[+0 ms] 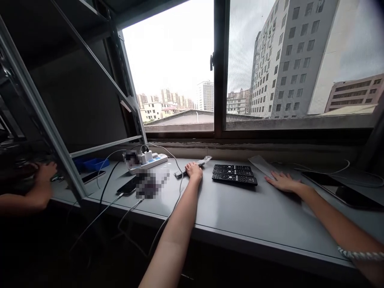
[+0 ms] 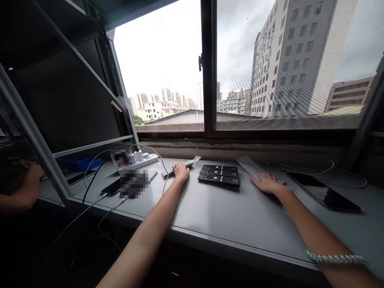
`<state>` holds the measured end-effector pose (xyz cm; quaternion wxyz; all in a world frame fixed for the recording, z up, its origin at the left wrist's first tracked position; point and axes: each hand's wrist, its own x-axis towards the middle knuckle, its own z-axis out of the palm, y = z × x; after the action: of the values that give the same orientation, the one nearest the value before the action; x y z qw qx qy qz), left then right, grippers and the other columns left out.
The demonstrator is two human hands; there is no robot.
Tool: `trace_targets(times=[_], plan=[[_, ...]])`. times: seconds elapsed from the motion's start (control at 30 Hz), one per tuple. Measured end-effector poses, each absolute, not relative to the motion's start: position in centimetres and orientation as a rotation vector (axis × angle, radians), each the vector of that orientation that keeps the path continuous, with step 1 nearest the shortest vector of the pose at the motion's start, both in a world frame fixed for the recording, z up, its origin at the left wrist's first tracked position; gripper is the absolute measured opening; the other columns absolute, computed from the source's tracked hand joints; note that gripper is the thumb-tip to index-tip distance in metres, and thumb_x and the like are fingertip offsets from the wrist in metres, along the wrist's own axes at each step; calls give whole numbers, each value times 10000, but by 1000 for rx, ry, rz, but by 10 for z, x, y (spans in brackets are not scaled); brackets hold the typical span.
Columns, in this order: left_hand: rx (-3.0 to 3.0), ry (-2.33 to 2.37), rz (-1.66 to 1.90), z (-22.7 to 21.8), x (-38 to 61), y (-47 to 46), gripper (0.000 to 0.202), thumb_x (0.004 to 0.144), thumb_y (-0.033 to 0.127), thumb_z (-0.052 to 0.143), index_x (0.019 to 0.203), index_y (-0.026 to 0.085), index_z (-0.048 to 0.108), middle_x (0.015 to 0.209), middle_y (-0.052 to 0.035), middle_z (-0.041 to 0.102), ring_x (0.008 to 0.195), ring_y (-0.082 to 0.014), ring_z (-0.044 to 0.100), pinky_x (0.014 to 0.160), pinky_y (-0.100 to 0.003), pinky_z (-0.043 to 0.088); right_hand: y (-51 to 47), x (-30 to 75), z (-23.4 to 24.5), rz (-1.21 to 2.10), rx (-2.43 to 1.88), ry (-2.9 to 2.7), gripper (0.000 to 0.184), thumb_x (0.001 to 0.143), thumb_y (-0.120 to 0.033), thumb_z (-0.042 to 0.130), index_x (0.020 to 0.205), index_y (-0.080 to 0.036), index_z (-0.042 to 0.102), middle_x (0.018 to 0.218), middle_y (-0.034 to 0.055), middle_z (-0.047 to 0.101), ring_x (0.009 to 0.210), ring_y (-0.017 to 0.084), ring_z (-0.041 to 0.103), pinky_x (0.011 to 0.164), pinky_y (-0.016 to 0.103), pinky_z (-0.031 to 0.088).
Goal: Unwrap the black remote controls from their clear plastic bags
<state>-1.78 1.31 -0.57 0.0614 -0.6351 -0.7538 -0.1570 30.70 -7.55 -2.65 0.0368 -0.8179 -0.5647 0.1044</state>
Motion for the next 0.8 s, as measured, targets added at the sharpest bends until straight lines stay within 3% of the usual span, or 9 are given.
trace_targets(times=[0.33,0.53,0.8], plan=[[-1930,-2222,-441,-6,-9,6,376,838,263,390,1152,95,513,1201,-169,517,1140,-261,443,949,-339,285,-67,296,-22,379,-2507,-1733,759,859,-600,158,1469,-151,154,1501,169,84,1360,352,71,1033,605,153],[-1930,-2202,-445,-5,-11,9,375,839,261,381,1138,88,525,1188,-178,522,1125,-275,448,944,-357,287,-60,294,-21,430,-2499,-1692,802,792,-652,277,1461,-223,170,1502,147,112,1361,347,44,1002,636,145],[-1946,-2207,-414,-5,-10,8,387,842,269,370,1163,98,504,1200,-168,514,1133,-268,438,947,-347,277,-63,295,-19,465,-2539,-1742,799,836,-634,139,1475,-157,96,1505,168,38,1368,325,30,1023,612,128]])
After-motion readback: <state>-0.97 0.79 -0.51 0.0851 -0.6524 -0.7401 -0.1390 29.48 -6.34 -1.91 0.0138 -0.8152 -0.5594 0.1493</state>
